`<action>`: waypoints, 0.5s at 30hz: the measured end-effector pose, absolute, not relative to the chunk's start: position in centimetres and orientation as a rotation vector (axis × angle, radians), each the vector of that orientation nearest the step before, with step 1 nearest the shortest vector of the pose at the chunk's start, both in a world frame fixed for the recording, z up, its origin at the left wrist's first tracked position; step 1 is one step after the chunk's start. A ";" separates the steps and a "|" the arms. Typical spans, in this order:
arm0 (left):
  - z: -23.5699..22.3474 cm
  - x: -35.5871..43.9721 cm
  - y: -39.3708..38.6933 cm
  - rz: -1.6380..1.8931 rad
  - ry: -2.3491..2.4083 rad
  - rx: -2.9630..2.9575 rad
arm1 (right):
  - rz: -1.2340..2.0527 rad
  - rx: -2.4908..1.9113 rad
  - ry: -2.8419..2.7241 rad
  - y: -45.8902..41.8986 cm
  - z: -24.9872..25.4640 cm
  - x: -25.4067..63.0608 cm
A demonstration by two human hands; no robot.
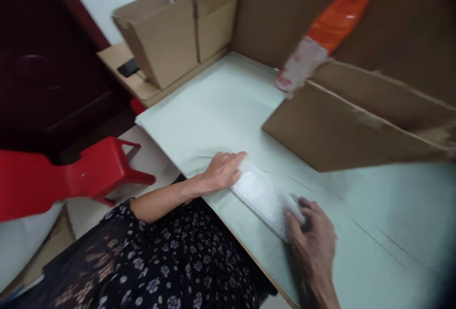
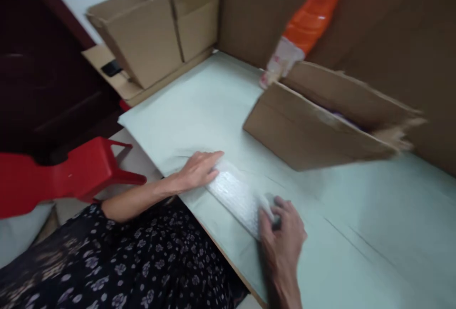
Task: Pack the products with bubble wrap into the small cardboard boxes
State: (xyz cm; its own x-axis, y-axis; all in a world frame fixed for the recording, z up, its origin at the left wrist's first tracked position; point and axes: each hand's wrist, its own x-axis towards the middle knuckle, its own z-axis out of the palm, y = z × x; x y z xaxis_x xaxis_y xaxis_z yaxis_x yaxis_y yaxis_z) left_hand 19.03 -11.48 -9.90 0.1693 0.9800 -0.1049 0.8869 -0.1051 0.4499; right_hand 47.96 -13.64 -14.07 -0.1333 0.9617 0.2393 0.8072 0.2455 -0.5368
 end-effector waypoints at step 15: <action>-11.3 16.7 -12.3 0.370 1.554 2.494 | 0.245 -1.248 -2.428 -12.0 -15.4 43.5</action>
